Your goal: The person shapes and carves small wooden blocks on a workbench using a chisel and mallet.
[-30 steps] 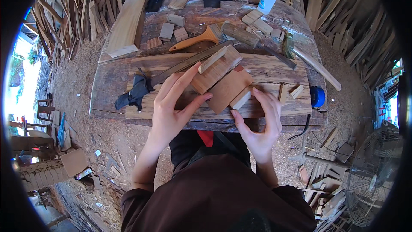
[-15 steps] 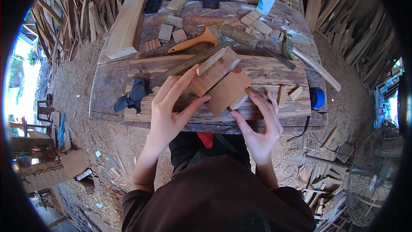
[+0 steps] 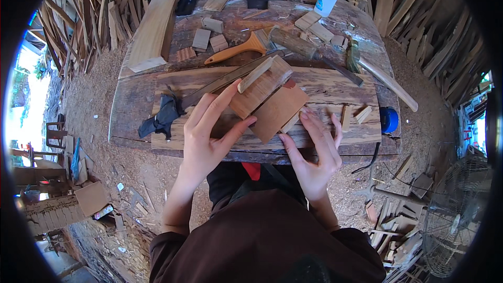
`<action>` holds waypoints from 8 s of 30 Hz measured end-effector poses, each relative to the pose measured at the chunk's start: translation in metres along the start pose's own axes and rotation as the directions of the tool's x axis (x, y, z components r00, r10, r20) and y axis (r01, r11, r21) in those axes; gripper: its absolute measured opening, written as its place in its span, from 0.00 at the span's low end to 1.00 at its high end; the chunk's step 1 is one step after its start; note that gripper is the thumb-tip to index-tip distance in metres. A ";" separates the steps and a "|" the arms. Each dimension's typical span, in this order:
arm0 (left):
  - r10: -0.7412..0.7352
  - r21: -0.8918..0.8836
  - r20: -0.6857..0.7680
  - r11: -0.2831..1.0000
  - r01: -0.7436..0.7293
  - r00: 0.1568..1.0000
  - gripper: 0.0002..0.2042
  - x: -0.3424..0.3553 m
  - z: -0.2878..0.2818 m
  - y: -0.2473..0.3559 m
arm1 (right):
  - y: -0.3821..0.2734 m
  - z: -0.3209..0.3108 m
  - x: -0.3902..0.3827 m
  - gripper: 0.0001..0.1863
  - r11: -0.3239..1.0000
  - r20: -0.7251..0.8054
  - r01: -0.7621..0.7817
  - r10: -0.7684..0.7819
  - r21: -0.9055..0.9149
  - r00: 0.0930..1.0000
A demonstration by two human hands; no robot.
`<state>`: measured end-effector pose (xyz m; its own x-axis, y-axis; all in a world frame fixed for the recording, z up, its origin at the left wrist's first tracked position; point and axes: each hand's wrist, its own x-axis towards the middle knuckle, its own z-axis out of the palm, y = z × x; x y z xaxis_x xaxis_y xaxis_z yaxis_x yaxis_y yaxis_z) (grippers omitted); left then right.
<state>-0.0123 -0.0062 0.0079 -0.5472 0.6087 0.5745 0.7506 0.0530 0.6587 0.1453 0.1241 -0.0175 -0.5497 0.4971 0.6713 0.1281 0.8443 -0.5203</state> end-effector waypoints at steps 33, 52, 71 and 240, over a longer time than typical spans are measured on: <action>0.007 -0.049 0.015 0.999 -0.006 1.000 0.30 0.001 0.000 -0.003 | -0.001 -0.007 0.014 0.23 0.992 0.081 -0.015 0.005 0.125 0.997; -0.137 -0.308 0.245 0.928 0.211 0.960 0.25 0.046 -0.005 -0.012 | 0.003 -0.024 0.011 0.23 0.983 -0.030 0.171 -0.170 0.065 0.985; 0.026 -0.260 0.444 0.960 0.100 0.896 0.28 0.054 0.003 -0.029 | 0.007 -0.014 0.003 0.17 0.978 0.010 0.062 -0.065 0.197 0.998; -0.043 -0.539 0.207 0.829 0.150 0.977 0.31 -0.009 0.043 0.012 | -0.020 -0.071 0.086 0.11 0.291 -0.102 0.074 0.081 0.954 0.991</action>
<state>0.0182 0.0231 -0.0103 -0.4901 0.7565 0.4330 0.3404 -0.2912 0.8941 0.1544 0.1639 0.0882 -0.4507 0.5820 0.6769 -0.7906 0.0919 -0.6054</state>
